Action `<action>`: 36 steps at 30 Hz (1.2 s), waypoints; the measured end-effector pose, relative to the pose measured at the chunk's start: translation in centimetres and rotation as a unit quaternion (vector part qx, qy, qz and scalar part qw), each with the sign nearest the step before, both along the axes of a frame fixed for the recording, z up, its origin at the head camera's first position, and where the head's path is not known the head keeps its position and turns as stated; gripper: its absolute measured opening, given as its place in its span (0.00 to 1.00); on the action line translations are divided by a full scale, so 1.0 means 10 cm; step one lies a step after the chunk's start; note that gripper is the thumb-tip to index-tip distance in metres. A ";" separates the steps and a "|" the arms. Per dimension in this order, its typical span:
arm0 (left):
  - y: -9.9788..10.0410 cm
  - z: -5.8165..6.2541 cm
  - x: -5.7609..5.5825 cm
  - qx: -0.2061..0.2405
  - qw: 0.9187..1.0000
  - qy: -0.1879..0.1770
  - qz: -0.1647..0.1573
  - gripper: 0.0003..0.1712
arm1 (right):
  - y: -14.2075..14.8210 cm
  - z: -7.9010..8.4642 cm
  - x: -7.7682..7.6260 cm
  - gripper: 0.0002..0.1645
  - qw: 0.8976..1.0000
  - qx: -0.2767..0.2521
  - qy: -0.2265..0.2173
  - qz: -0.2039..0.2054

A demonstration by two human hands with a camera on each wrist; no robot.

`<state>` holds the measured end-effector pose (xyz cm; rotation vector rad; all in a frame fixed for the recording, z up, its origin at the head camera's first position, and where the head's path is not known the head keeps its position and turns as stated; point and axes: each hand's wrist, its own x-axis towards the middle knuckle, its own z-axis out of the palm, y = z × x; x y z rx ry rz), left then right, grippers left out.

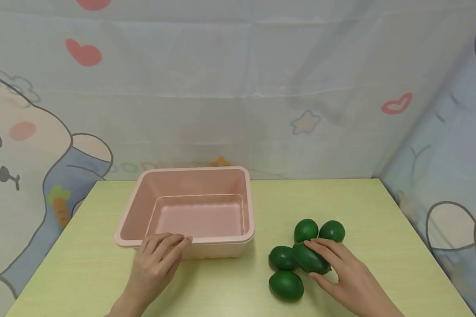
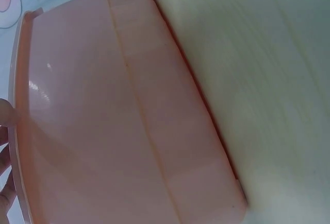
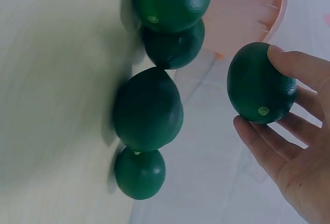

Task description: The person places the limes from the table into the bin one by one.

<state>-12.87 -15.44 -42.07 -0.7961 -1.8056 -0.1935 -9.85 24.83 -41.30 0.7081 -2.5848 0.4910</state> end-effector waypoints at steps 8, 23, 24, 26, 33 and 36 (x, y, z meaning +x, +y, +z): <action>0.00 -0.01 0.00 0.000 1.000 -0.006 0.002 0.16 | -0.04 0.09 -0.07 0.48 0.999 0.009 0.019 0.025; 0.00 -0.01 0.01 0.003 1.000 -0.004 0.000 0.16 | -0.17 0.25 -0.14 0.46 0.999 -0.015 0.013 0.033; 0.00 -0.01 0.01 0.002 1.000 -0.004 0.000 0.16 | -0.18 0.26 -0.15 0.46 0.999 -0.020 0.011 0.036; 0.01 -0.01 0.01 0.002 1.000 -0.005 -0.001 0.15 | -0.20 0.29 -0.16 0.45 0.999 -0.029 0.008 0.043; -0.01 -0.02 0.00 0.001 1.000 -0.014 -0.007 0.15 | -0.28 0.38 -0.20 0.45 0.997 -0.050 0.009 0.065; -0.01 -0.01 0.00 0.000 1.000 -0.012 -0.005 0.15 | -0.32 0.42 -0.22 0.45 0.996 -0.049 0.006 0.069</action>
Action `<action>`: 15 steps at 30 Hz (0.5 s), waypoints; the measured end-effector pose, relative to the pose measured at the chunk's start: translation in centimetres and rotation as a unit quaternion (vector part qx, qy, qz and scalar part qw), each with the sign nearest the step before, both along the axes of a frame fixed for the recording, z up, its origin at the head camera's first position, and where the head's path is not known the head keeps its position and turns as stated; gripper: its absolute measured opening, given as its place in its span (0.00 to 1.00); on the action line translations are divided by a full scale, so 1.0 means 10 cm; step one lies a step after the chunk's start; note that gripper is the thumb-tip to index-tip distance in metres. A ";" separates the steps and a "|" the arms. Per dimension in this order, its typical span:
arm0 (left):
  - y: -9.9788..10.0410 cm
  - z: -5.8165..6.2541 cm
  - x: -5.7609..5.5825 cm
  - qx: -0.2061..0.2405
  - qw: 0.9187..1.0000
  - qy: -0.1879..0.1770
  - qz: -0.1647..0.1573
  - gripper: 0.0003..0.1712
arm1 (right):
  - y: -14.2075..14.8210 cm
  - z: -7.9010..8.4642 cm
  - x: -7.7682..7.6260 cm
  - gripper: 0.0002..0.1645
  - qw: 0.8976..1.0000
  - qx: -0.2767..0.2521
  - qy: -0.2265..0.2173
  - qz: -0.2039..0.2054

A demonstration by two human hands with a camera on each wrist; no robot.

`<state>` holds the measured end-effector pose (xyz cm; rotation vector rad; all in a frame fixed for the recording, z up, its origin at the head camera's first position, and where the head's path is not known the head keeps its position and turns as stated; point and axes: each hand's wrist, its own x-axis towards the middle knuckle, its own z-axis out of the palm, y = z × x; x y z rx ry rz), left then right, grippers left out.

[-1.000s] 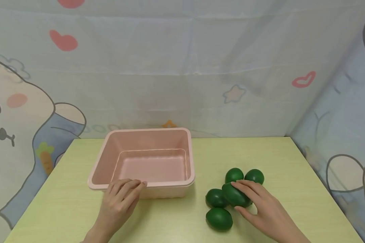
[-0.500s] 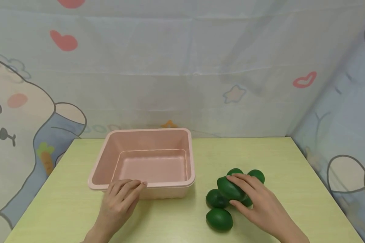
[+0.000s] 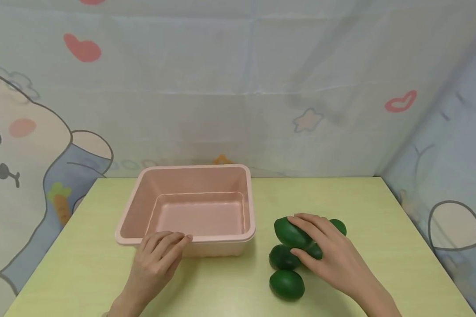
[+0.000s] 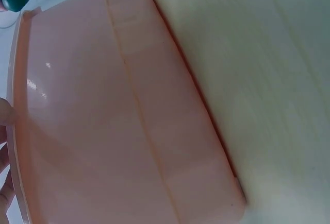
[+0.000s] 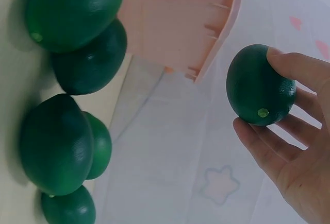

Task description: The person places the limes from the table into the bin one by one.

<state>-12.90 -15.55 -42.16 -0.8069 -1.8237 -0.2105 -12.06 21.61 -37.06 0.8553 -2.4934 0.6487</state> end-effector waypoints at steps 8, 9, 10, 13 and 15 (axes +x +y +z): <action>0.01 0.01 0.01 0.000 1.000 0.003 0.001 0.15 | -0.11 0.11 -0.05 0.45 1.000 -0.011 0.014 0.020; 0.01 0.01 0.01 0.000 1.000 0.004 0.001 0.15 | -0.12 0.12 -0.06 0.45 0.999 -0.014 0.016 0.026; 0.01 0.01 0.01 -0.001 1.000 0.004 0.002 0.15 | -0.14 0.14 -0.07 0.46 0.999 -0.018 0.019 0.032; 0.01 0.01 0.01 -0.001 1.000 0.006 0.003 0.15 | -0.17 0.17 -0.11 0.46 0.998 -0.027 0.028 0.048; 0.01 0.01 0.01 -0.001 1.000 0.008 0.003 0.15 | -0.19 0.19 -0.13 0.46 0.998 -0.029 0.030 0.053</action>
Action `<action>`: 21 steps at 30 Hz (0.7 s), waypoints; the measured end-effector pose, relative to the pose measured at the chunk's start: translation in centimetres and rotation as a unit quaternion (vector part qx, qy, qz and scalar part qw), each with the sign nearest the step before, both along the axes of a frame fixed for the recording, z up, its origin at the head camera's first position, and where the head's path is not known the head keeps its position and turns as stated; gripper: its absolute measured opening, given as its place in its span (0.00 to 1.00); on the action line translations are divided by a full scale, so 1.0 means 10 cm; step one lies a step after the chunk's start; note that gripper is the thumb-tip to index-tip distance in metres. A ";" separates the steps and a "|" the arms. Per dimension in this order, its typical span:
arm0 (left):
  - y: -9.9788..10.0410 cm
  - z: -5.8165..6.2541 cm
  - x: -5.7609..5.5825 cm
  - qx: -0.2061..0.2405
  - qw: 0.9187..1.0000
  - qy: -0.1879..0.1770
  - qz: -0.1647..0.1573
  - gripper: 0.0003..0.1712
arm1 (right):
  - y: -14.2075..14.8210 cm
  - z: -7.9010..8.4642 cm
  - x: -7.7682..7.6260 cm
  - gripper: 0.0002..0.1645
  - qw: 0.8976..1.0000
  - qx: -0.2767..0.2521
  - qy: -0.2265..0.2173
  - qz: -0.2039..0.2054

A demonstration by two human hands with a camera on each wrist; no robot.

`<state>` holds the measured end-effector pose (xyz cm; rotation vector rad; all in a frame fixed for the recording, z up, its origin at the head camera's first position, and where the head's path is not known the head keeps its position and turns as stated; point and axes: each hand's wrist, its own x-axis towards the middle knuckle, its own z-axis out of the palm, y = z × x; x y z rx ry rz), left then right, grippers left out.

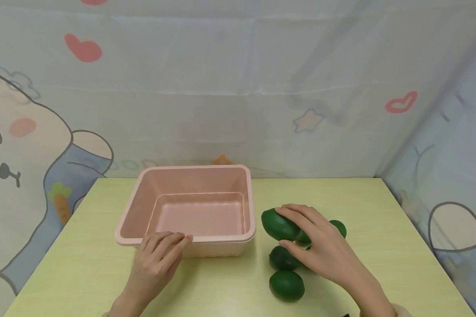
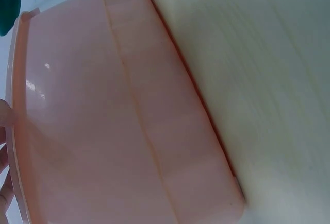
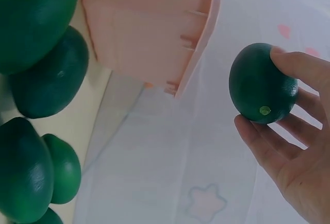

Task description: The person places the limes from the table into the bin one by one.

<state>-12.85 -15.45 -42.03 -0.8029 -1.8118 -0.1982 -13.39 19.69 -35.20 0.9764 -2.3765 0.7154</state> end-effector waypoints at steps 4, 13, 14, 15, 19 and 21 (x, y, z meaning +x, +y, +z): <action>0.00 0.00 0.00 -0.001 1.000 0.003 0.001 0.15 | -0.04 0.04 -0.04 0.43 0.999 0.003 -0.032 -0.006; 0.00 -0.02 0.00 -0.003 1.000 0.004 0.004 0.15 | -0.14 0.13 -0.14 0.41 0.998 -0.011 -0.058 0.010; 0.00 -0.02 0.00 -0.002 1.000 0.004 0.004 0.15 | -0.15 0.14 -0.15 0.41 0.998 -0.011 -0.057 0.012; 0.00 -0.02 0.00 -0.002 1.000 0.006 0.004 0.15 | -0.16 0.15 -0.16 0.41 0.998 -0.010 -0.055 0.013; 0.00 -0.01 0.00 -0.003 1.000 0.010 0.004 0.15 | -0.21 0.19 -0.20 0.41 0.999 -0.004 -0.051 0.019; 0.00 0.00 0.00 -0.004 1.000 0.011 0.004 0.15 | -0.23 0.22 -0.22 0.41 0.999 -0.001 -0.048 0.024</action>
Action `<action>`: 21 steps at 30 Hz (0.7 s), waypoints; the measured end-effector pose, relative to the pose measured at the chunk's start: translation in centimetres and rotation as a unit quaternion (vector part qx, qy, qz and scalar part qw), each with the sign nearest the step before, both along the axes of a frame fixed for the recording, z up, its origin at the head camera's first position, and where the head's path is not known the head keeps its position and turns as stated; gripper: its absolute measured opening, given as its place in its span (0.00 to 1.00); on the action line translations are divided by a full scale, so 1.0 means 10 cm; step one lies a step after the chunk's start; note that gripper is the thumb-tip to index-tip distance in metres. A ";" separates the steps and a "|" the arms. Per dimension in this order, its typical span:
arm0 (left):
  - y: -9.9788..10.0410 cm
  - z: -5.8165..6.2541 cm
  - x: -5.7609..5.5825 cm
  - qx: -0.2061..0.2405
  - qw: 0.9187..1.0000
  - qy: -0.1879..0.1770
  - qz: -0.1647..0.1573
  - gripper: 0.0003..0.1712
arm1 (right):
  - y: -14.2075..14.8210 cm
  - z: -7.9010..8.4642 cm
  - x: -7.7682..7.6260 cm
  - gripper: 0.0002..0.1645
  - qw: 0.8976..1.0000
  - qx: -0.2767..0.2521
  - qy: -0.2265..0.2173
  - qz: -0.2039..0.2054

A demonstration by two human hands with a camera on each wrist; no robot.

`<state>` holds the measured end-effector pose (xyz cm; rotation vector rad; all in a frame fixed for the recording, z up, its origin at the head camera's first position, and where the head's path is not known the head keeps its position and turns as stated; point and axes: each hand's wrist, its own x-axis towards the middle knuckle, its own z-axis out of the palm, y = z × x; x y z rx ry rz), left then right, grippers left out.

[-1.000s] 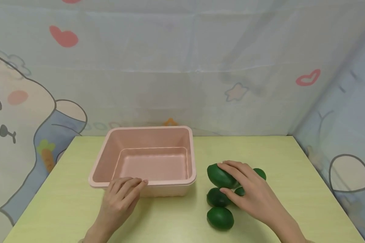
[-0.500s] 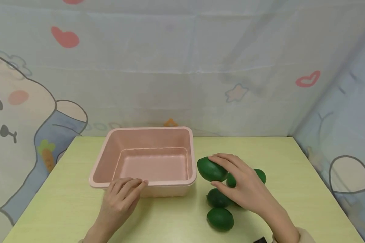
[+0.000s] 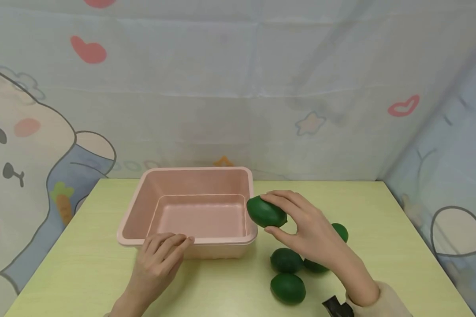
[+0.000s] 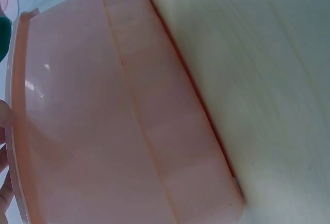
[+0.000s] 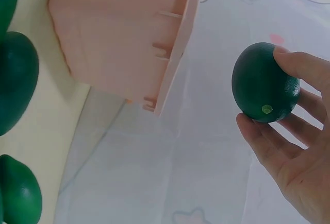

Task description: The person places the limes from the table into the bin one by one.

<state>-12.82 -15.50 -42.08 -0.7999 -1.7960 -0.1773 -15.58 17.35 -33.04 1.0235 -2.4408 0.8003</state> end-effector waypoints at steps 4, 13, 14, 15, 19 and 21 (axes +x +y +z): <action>0.00 0.00 0.00 -0.001 1.000 0.000 0.001 0.15 | -0.05 0.05 -0.05 0.41 1.000 0.003 0.000 0.010; 0.01 0.00 -0.03 0.003 1.000 0.001 -0.003 0.15 | -0.15 0.12 -0.18 0.39 1.000 0.000 0.010 0.021; 0.01 0.00 -0.03 0.003 1.000 0.000 -0.002 0.15 | -0.17 0.12 -0.19 0.39 1.000 0.000 0.014 0.023; 0.01 0.00 -0.03 0.004 1.000 0.000 -0.002 0.15 | -0.18 0.12 -0.20 0.39 1.000 -0.001 0.018 0.024; 0.00 -0.01 -0.02 0.004 1.000 0.003 -0.005 0.15 | -0.24 0.12 -0.25 0.39 0.999 -0.002 0.026 0.033; 0.00 -0.02 -0.01 0.003 1.000 0.006 -0.006 0.15 | -0.27 0.12 -0.27 0.39 0.999 -0.002 0.023 0.034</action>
